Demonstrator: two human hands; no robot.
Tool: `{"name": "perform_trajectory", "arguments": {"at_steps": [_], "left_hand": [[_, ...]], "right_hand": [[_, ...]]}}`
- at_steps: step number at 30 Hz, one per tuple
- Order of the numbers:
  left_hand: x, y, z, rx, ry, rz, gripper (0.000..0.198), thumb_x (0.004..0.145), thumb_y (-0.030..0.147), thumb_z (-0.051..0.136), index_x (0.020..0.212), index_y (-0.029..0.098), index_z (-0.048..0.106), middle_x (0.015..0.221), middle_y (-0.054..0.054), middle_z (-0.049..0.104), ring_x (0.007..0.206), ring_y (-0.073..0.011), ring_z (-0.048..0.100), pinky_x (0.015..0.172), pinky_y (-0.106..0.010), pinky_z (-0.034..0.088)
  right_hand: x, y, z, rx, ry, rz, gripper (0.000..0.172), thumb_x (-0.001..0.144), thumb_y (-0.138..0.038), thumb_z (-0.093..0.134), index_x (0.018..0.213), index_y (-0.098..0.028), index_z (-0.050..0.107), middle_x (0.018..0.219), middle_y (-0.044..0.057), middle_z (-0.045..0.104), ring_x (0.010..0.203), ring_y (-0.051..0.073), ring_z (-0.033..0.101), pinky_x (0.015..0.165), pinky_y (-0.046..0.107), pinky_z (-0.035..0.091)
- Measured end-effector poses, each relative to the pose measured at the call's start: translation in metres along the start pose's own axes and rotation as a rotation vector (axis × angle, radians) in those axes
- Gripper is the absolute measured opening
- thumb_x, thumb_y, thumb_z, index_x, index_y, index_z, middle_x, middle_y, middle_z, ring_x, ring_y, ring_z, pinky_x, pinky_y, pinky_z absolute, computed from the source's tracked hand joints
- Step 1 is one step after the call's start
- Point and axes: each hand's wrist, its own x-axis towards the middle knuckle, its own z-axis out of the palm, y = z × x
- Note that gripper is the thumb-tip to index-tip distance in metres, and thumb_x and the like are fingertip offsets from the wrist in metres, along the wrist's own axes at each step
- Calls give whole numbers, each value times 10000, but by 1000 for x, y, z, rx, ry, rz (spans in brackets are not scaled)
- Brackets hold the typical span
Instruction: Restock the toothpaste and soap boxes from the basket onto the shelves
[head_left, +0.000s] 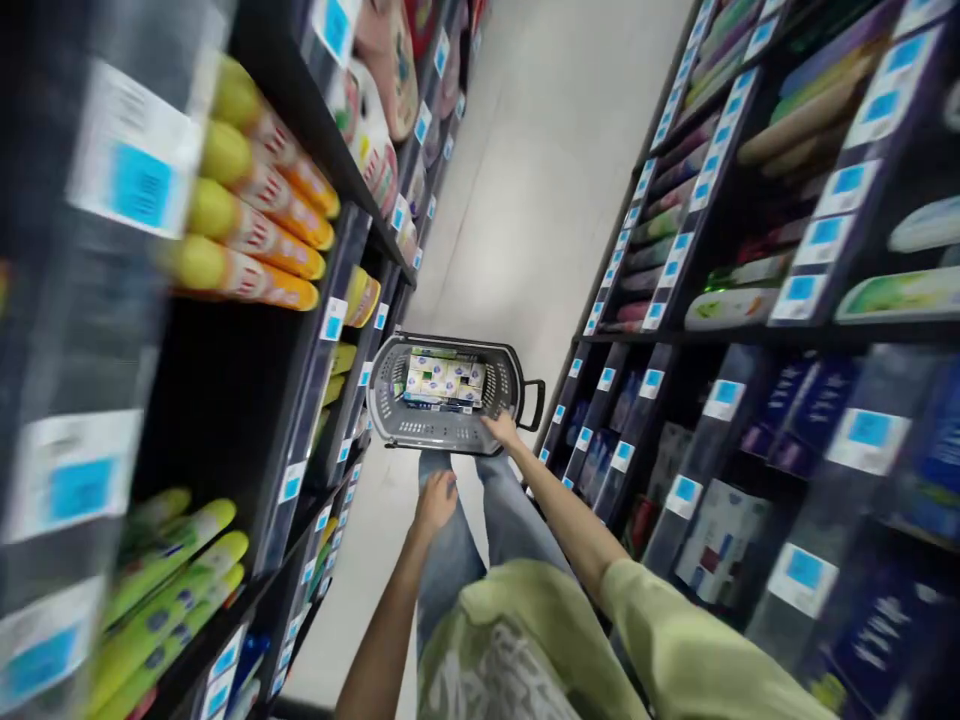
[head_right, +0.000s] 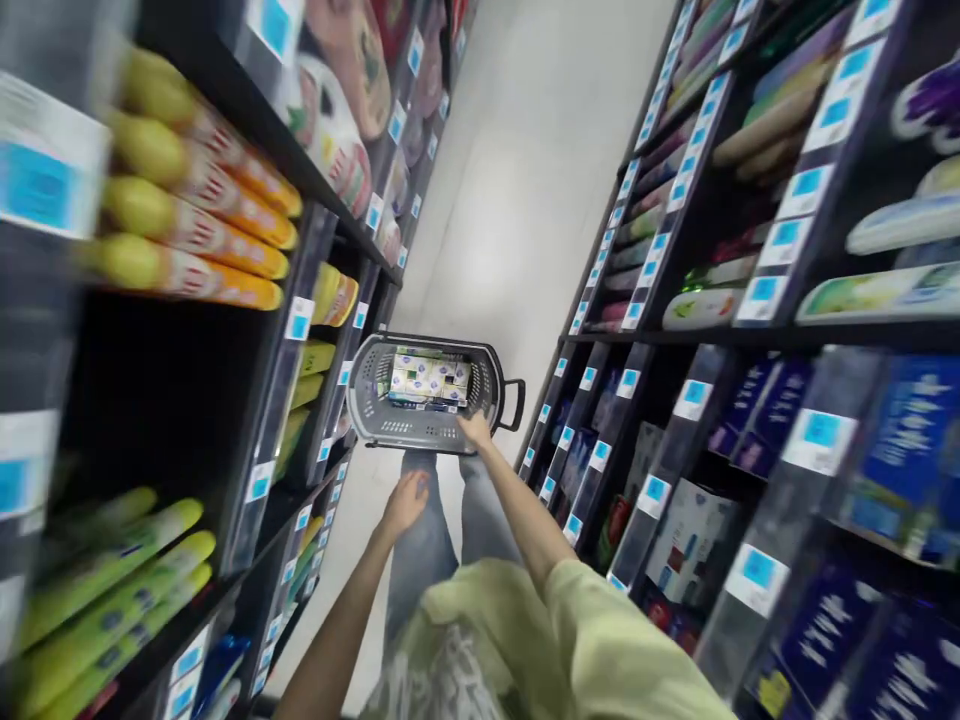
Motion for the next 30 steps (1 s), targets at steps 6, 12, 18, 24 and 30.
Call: {"name": "perform_trajectory", "arguments": {"at_steps": [6,12,18,24,30], "left_hand": [[166,-65,68,64,-44,25,284,925,156,510,1183,162,626,1193,-137,671,1186,-288,586,1051,-425,452],[263,-134,117,159,-19,70,323,941,176,491,1237,107,601,1312,-212,606,1254,-357,520,1044,-504,446],[263,-142,127,208,73,229,287,943,177,524,1216,135,603,1261,-163,631,1202,-319,550,1018,-451,473],[263,-138,121,225,95,233,274,897,103,538,1156,139,620,1201,-144,664,1147,-306,582,982,-430,495],[265,-139,121,226,93,209,266,892,110,537,1142,149,619,1188,-144,670,1135,-316,586,964,-445,504]], "right_hand": [[195,36,86,-41,124,136,662,840,-440,688,1297,2,505,1282,316,630,1238,370,622,1042,419,490],[340,73,169,-67,214,147,736,762,-491,779,1291,-49,519,1257,260,659,1247,347,621,1044,406,493],[384,104,190,-35,194,30,565,758,-436,773,1175,-97,600,1120,152,724,1067,276,699,909,376,574],[367,100,168,-61,112,-53,365,677,-285,816,964,-116,666,938,108,748,893,266,724,818,354,595],[332,91,162,-205,243,-18,555,706,-259,769,1185,-81,552,1155,211,665,1048,348,665,946,447,539]]}}
